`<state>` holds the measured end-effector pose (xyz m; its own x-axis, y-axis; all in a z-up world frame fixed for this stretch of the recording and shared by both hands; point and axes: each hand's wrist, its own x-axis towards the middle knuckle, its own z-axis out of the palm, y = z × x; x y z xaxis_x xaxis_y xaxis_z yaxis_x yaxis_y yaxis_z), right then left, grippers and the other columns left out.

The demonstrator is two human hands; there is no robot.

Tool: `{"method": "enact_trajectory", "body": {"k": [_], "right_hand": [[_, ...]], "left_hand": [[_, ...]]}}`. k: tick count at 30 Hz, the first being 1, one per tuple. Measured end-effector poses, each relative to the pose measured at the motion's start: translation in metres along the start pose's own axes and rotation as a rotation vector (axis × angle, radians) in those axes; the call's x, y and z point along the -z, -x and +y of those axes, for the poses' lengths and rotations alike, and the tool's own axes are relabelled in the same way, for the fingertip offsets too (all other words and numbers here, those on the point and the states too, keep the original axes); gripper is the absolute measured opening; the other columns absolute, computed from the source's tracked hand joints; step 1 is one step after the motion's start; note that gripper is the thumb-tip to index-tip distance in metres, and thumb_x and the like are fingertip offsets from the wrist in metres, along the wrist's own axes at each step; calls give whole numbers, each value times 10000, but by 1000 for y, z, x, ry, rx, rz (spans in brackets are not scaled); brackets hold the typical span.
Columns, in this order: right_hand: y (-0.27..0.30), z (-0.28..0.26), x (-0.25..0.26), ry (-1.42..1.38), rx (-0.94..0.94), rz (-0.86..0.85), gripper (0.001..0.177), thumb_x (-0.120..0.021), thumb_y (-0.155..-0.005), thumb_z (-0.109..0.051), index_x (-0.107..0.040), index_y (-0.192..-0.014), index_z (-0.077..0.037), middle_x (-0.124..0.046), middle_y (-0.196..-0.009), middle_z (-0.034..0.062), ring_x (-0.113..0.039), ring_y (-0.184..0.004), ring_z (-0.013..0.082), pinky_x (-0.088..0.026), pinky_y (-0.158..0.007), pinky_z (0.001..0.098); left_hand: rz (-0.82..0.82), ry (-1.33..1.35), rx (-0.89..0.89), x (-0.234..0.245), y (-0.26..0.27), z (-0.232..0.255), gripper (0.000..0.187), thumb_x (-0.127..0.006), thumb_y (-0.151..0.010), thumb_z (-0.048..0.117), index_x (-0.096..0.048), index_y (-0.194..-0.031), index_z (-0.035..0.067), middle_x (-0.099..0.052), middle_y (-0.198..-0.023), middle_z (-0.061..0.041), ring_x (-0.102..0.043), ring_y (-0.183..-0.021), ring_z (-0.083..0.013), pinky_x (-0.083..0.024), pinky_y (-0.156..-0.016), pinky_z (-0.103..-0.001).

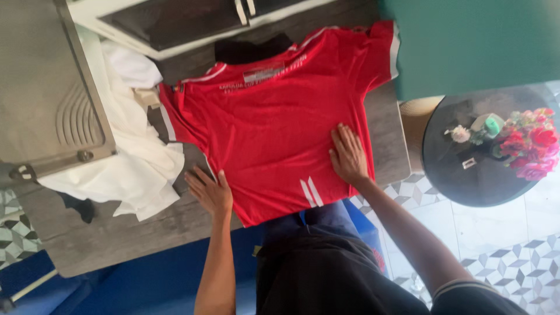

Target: The person folds a red and white athletic shirt on a wooden table and then places it into a white plastic cabinet.

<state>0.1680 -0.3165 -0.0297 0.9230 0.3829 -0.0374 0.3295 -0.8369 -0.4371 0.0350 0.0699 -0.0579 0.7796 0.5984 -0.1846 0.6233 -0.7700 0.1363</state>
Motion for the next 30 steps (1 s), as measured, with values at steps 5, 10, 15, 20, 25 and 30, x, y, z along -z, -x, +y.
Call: {"method": "enact_trajectory", "body": {"k": [5,10,15,20,25,30], "right_hand": [[-6,-23,-5,-2,-40,29,621,-566,-1001,-268,-414,-1537,7,-312,-1647,232,-298,-1533,388,-237,-1251,527],[2,-79,-49,17,135,-65,632,-566,-1012,-292,-415,-1556,-8,-299,-1665,215,-274,-1552,363,-232,-1270,521],[25,-71,-51,-32,162,-28,666,-600,-960,-306,-435,-1542,-29,-309,-1654,201,-287,-1537,354,-250,-1252,533],[70,10,-20,126,-149,103,622,-616,-992,-260,-449,-1545,-28,-343,-1649,228,-310,-1528,379,-288,-1235,553],[85,54,4,219,-286,148,643,-588,-1019,-256,-400,-1561,35,-319,-1650,267,-298,-1548,401,-254,-1246,575],[84,27,4,155,-155,63,554,-572,-999,-238,-506,-1498,-7,-387,-1616,229,-363,-1502,394,-295,-1226,511]], "left_hand": [[121,191,-247,15,3,50,811,-372,-1102,540,-164,-1621,-48,-123,-1674,-339,-132,-1576,-480,-155,-1275,-594],[30,229,-536,-14,46,106,752,-436,-1092,474,-234,-1634,-6,-204,-1688,-301,-186,-1588,-447,-184,-1285,-587],[71,71,-487,-24,69,56,747,-439,-1043,535,-303,-1599,55,-233,-1654,-251,-231,-1546,-417,-204,-1241,-578],[62,-53,-327,-11,52,-20,762,-351,-1075,541,-256,-1643,42,-185,-1701,-236,-198,-1575,-427,-186,-1271,-581],[53,87,-253,3,39,-34,792,-290,-1105,533,-176,-1638,-42,-118,-1700,-300,-135,-1584,-440,-144,-1277,-584],[40,110,-329,0,45,-2,782,-307,-1094,511,-184,-1635,-40,-116,-1691,-299,-129,-1576,-434,-143,-1271,-573]]}}
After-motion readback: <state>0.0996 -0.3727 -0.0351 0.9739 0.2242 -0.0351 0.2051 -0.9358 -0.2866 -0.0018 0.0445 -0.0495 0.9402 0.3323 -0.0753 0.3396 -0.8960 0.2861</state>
